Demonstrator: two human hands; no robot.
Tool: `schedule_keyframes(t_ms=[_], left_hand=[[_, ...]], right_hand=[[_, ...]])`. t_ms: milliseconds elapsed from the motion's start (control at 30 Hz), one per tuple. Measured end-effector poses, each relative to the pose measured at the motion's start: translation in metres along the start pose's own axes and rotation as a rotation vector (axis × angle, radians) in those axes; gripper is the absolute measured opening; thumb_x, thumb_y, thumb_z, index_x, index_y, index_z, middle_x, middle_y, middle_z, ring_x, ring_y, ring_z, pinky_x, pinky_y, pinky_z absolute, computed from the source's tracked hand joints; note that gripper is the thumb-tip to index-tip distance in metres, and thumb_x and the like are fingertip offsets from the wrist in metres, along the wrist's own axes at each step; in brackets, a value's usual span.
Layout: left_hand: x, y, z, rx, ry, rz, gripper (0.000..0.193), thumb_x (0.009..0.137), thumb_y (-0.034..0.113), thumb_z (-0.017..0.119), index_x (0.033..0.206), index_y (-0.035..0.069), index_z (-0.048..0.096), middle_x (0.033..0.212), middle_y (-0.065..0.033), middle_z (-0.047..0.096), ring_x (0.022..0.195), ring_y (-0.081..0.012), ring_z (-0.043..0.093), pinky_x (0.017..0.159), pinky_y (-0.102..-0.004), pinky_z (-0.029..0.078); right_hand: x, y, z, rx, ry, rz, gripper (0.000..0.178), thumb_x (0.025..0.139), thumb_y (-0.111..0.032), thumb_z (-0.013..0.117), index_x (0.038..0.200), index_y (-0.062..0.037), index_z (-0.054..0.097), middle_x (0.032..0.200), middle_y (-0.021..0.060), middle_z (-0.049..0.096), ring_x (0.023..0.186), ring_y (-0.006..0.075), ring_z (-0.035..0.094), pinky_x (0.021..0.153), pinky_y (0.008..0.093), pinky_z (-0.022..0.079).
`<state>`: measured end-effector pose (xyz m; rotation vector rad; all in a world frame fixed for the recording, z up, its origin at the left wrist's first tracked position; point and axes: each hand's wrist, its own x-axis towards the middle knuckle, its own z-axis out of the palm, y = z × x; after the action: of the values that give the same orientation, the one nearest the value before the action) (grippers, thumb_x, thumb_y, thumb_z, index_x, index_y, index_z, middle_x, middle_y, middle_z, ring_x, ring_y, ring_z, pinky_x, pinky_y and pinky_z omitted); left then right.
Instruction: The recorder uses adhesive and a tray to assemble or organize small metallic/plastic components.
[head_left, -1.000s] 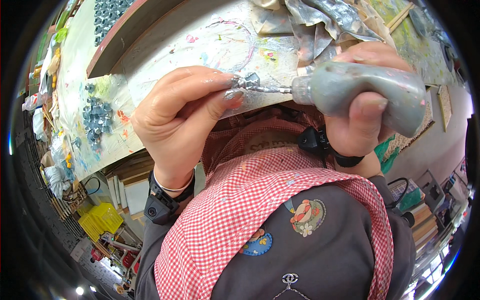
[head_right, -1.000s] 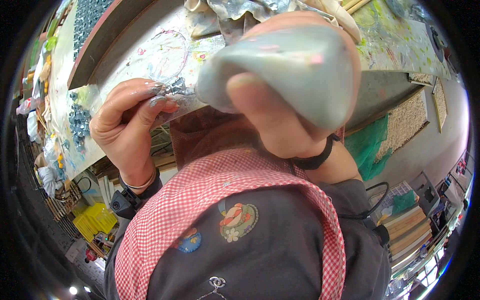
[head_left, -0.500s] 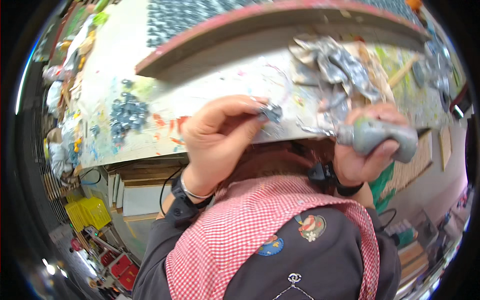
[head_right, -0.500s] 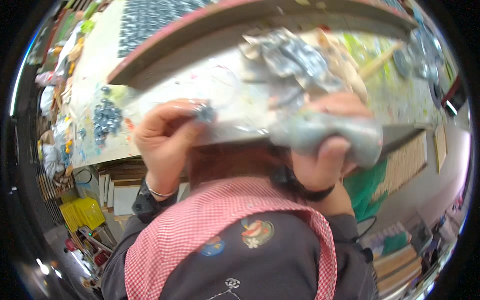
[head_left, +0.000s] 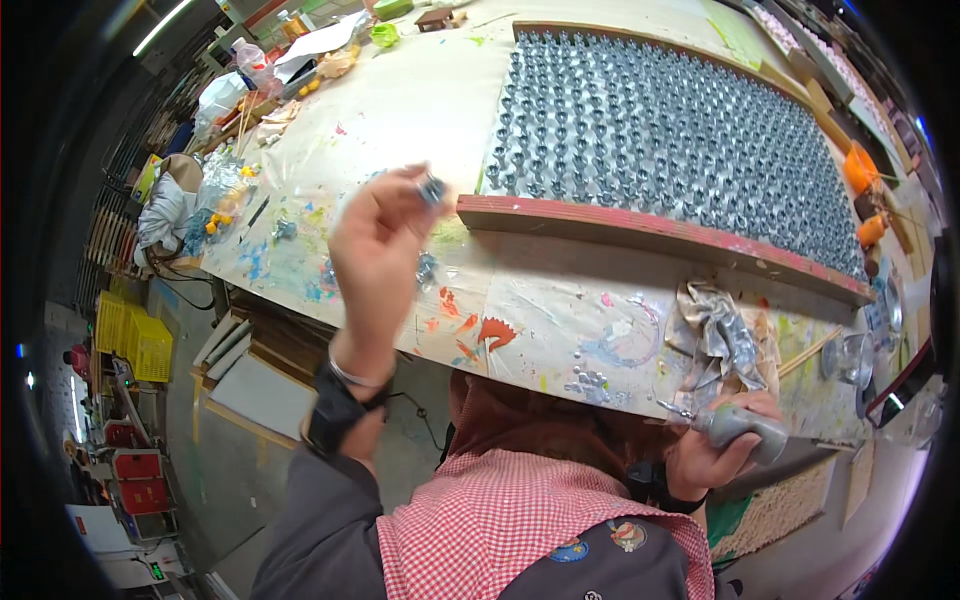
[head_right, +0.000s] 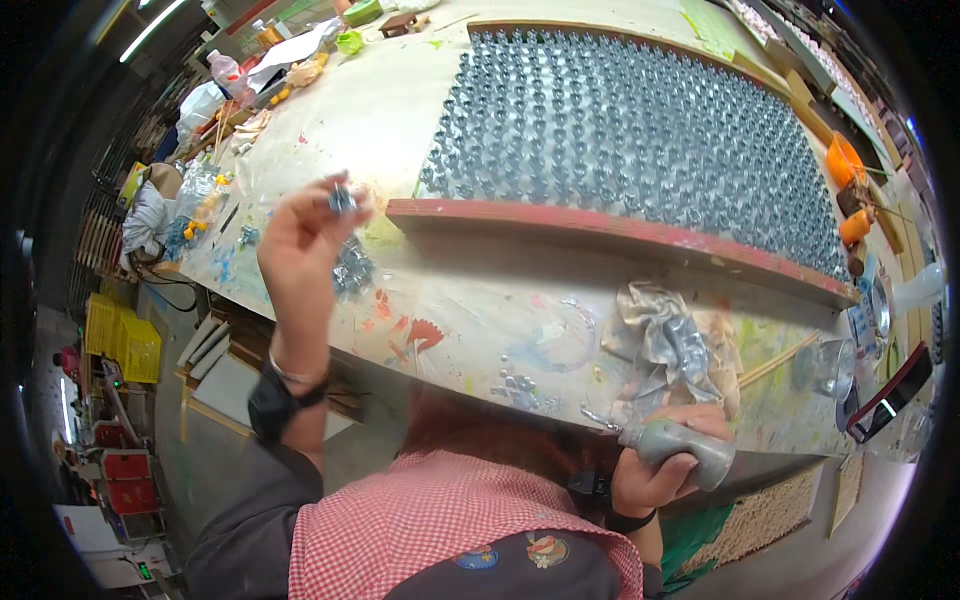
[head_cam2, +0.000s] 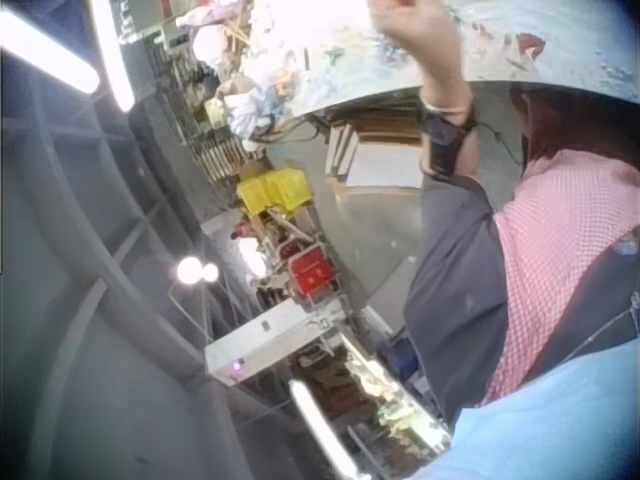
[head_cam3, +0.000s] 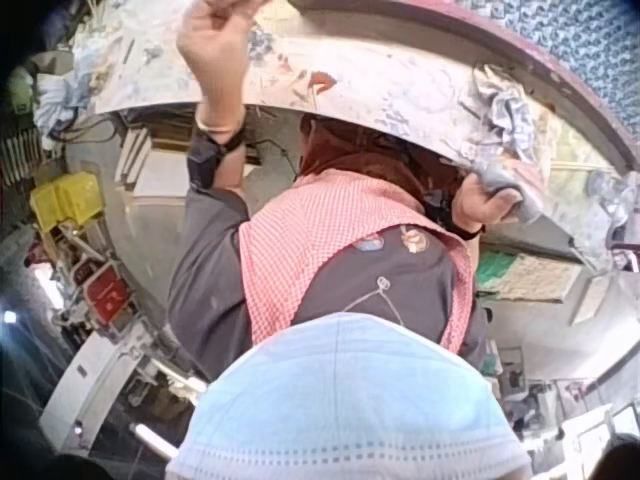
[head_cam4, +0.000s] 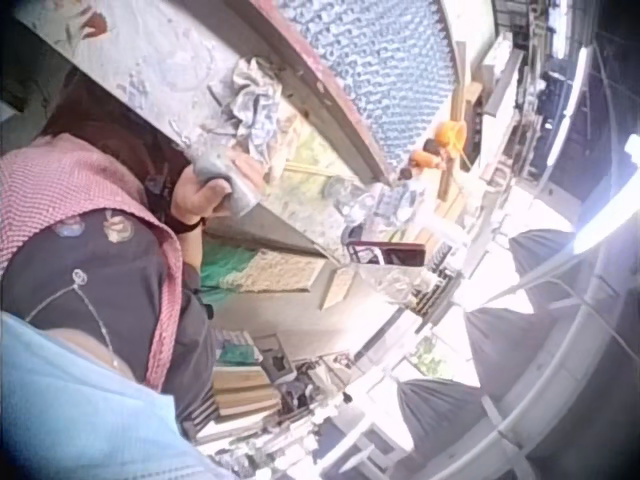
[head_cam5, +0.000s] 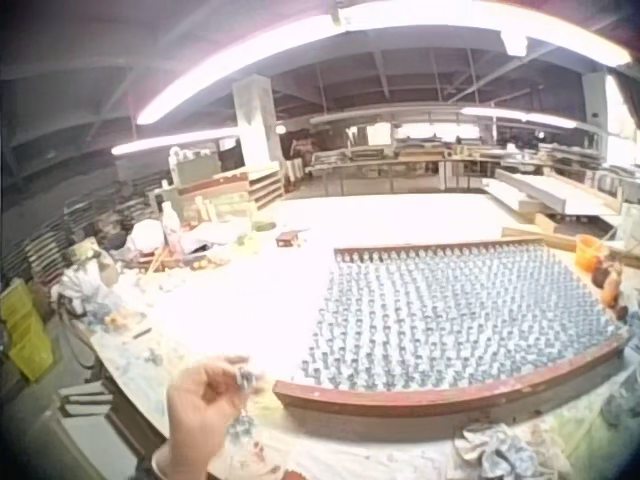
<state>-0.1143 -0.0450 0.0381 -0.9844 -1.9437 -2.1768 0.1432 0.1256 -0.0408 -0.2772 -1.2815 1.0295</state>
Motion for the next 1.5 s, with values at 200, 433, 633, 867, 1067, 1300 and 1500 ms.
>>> schedule_keyframes(t_ms=[200, 433, 633, 867, 1067, 1300, 1500], left_hand=[[0.061, -0.044, -0.044, 0.217, -0.246, -0.256, 0.011, 0.075, -0.001, 0.065, 0.086, -0.004, 0.064, 0.109, -0.0144, 0.057, 0.09, -0.0146, 0.059, 0.077, -0.0242, 0.048], [0.077, -0.061, -0.037, 0.088, -0.448, -0.454, 0.009, 0.071, -0.001, 0.067, 0.079, -0.001, 0.066, 0.106, -0.0125, 0.06, 0.1, -0.0169, 0.054, 0.088, -0.0272, 0.039], [0.087, -0.063, -0.036, 0.095, -0.604, -0.534, 0.009, 0.069, -0.006, 0.064, 0.076, -0.002, 0.065, 0.099, -0.0085, 0.06, 0.09, -0.013, 0.056, 0.082, -0.0248, 0.044], [0.09, -0.069, -0.034, 0.154, -0.678, -0.466, 0.01, 0.068, -0.007, 0.065, 0.077, -0.003, 0.065, 0.09, -0.0051, 0.059, 0.084, -0.0118, 0.056, 0.078, -0.0233, 0.044], [0.089, -0.07, -0.03, 0.207, -0.694, -0.395, 0.009, 0.07, -0.006, 0.065, 0.078, -0.002, 0.066, 0.082, -0.0044, 0.061, 0.076, -0.0098, 0.057, 0.071, -0.0216, 0.046], [0.085, -0.071, -0.029, 0.211, -0.691, -0.351, 0.008, 0.071, -0.004, 0.067, 0.078, -0.001, 0.067, 0.076, -0.0038, 0.063, 0.068, -0.0075, 0.057, 0.061, -0.0193, 0.046], [0.083, -0.078, -0.027, 0.201, -0.653, -0.343, 0.008, 0.071, -0.003, 0.067, 0.078, -0.001, 0.068, 0.072, -0.0031, 0.063, 0.062, -0.0056, 0.054, 0.055, -0.0185, 0.043]], right_hand=[[0.003, -0.001, 0.01, -0.085, -0.012, 0.067, 0.035, 0.085, -0.035, 0.049, 0.087, -0.0008, 0.043, 0.074, 0.0093, 0.044, 0.067, 0.0206, 0.044, 0.059, 0.0297, 0.037], [0.001, 0.002, 0.004, -0.035, -0.054, 0.027, 0.032, 0.084, -0.029, 0.051, 0.089, 0.0028, 0.045, 0.083, 0.0119, 0.044, 0.076, 0.0227, 0.044, 0.059, 0.0287, 0.038], [0.002, -0.002, 0.006, -0.056, -0.082, 0.033, 0.032, 0.084, -0.03, 0.051, 0.086, 0.002, 0.046, 0.081, 0.0112, 0.045, 0.075, 0.0222, 0.044, 0.063, 0.0302, 0.038], [0.002, -0.003, 0.005, -0.112, -0.106, 0.053, 0.04, 0.085, -0.041, 0.054, 0.088, -0.0012, 0.045, 0.079, 0.0076, 0.046, 0.072, 0.0194, 0.046, 0.066, 0.0309, 0.037], [0.001, -0.006, 0.007, -0.11, -0.102, 0.075, 0.044, 0.083, -0.044, 0.056, 0.089, -0.0015, 0.046, 0.08, 0.0074, 0.047, 0.074, 0.019, 0.046, 0.068, 0.0311, 0.037], [0.0, -0.008, 0.008, -0.115, -0.104, 0.116, 0.046, 0.082, -0.046, 0.058, 0.089, -0.0018, 0.046, 0.08, 0.0077, 0.048, 0.077, 0.0189, 0.046, 0.071, 0.0318, 0.037], [0.002, -0.003, 0.008, -0.083, -0.115, 0.031, 0.034, 0.083, -0.032, 0.053, 0.083, 0.0005, 0.048, 0.079, 0.0093, 0.048, 0.074, 0.0202, 0.044, 0.068, 0.0327, 0.035]])
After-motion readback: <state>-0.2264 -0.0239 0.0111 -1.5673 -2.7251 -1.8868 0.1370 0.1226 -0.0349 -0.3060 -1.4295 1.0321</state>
